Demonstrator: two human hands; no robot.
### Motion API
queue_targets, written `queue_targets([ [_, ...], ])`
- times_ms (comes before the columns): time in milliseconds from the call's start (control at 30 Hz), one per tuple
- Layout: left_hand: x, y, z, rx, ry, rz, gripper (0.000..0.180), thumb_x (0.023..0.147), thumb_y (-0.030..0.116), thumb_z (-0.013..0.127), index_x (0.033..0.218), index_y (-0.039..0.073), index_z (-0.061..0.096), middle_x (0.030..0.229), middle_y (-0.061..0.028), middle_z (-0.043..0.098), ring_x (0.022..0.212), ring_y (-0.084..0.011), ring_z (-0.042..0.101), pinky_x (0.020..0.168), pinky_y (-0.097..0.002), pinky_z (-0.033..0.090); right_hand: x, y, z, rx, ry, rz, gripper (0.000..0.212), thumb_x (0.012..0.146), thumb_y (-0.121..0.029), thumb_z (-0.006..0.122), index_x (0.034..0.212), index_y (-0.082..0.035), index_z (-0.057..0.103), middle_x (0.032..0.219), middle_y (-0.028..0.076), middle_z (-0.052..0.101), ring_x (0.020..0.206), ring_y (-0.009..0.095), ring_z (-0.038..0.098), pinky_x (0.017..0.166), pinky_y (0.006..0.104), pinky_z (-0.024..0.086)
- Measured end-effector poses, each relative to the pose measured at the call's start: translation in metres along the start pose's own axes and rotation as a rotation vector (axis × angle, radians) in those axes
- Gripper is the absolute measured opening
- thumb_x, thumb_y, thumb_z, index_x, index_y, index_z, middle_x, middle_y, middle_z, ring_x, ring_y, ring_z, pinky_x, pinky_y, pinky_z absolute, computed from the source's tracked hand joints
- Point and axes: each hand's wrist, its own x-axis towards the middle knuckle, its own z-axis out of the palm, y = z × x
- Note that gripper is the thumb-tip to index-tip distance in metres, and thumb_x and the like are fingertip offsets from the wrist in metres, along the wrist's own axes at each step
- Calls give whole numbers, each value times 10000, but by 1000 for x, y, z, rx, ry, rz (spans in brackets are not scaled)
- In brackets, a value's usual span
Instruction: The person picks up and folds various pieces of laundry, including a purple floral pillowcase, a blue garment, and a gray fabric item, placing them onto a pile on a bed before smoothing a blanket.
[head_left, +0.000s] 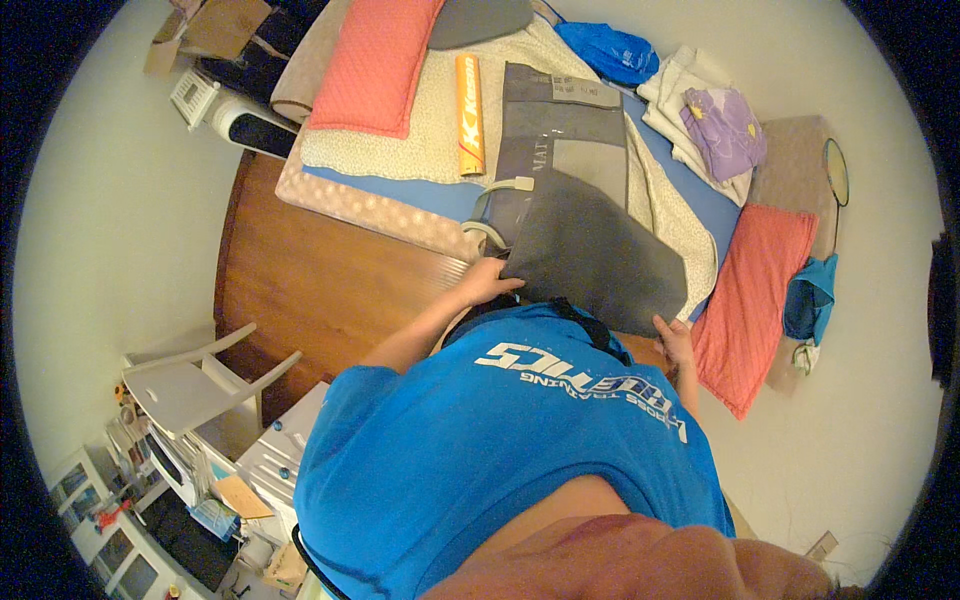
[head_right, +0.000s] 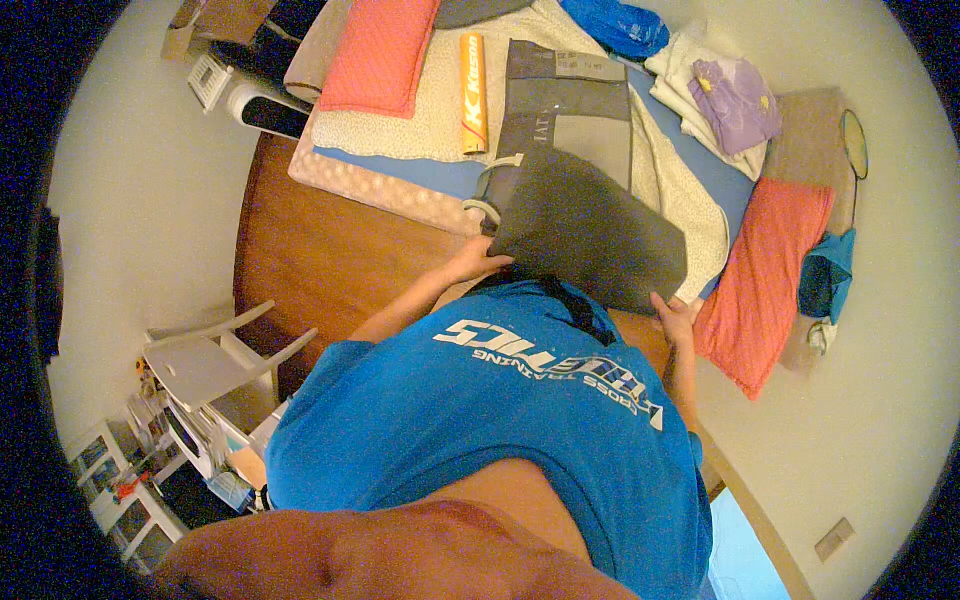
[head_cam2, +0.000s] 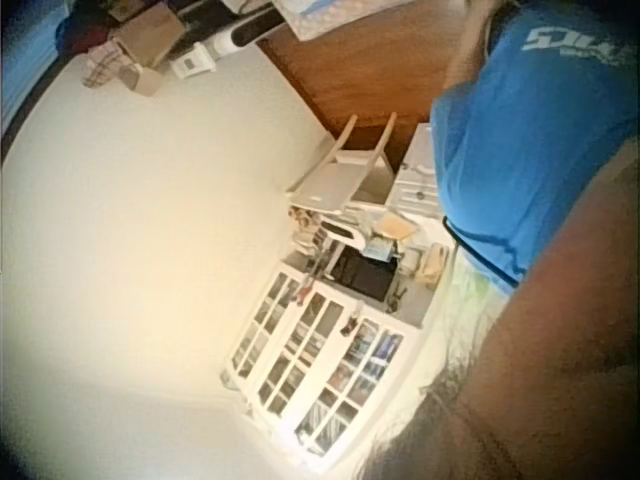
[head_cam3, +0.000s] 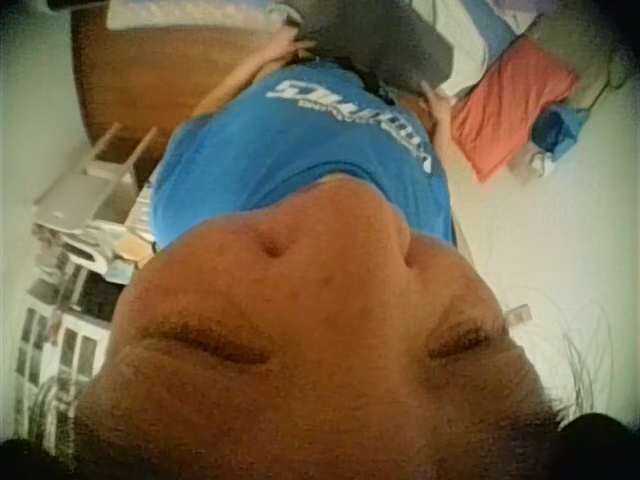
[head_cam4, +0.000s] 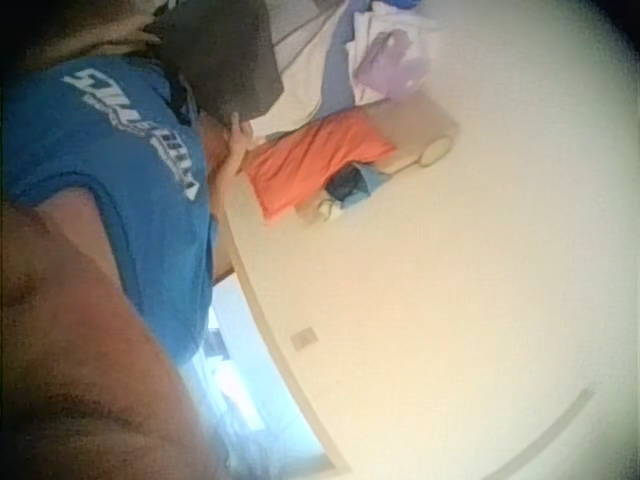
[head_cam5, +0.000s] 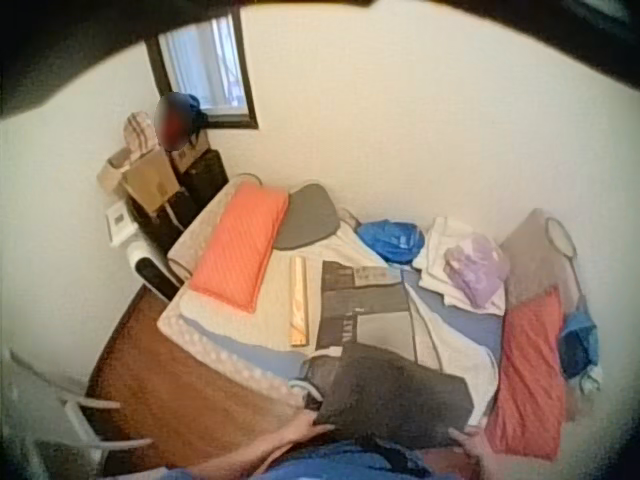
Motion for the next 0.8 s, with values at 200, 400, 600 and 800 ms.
queue_targets([
  [200, -21, -25, 31, -84, 53, -22, 230, 699, 206, 605, 851, 33, 586, 795, -166, 588, 731, -274, 573, 653, -331, 434, 8, 24, 11, -56, -92, -195, 174, 767, -225, 575, 815, -58, 586, 677, -33, 554, 509, 53, 467, 441, 185, 376],
  [400, -57, -14, 66, -148, 112, -102, 198, 708, 165, 614, 854, 31, 597, 760, -114, 613, 696, -188, 572, 650, -295, 439, -4, 68, -4, -164, -110, -181, 248, 764, -247, 573, 819, -6, 589, 699, 2, 573, 548, 75, 485, 482, 205, 390],
  [600, -98, -6, 106, -140, 31, -283, 223, 727, 199, 603, 850, 13, 596, 771, -100, 617, 692, -164, 566, 647, -290, 439, -34, 142, -16, -169, -62, -18, 274, 733, -269, 602, 713, 3, 583, 626, 33, 558, 527, 119, 505, 446, 248, 408],
  [800, -126, -3, 138, -98, 74, -322, 260, 739, 250, 585, 853, 17, 594, 789, -118, 612, 696, -172, 569, 640, -295, 438, -57, 165, -14, 107, -184, 103, 221, 765, -195, 567, 869, -1, 549, 714, 70, 576, 551, 154, 541, 469, 270, 450],
])
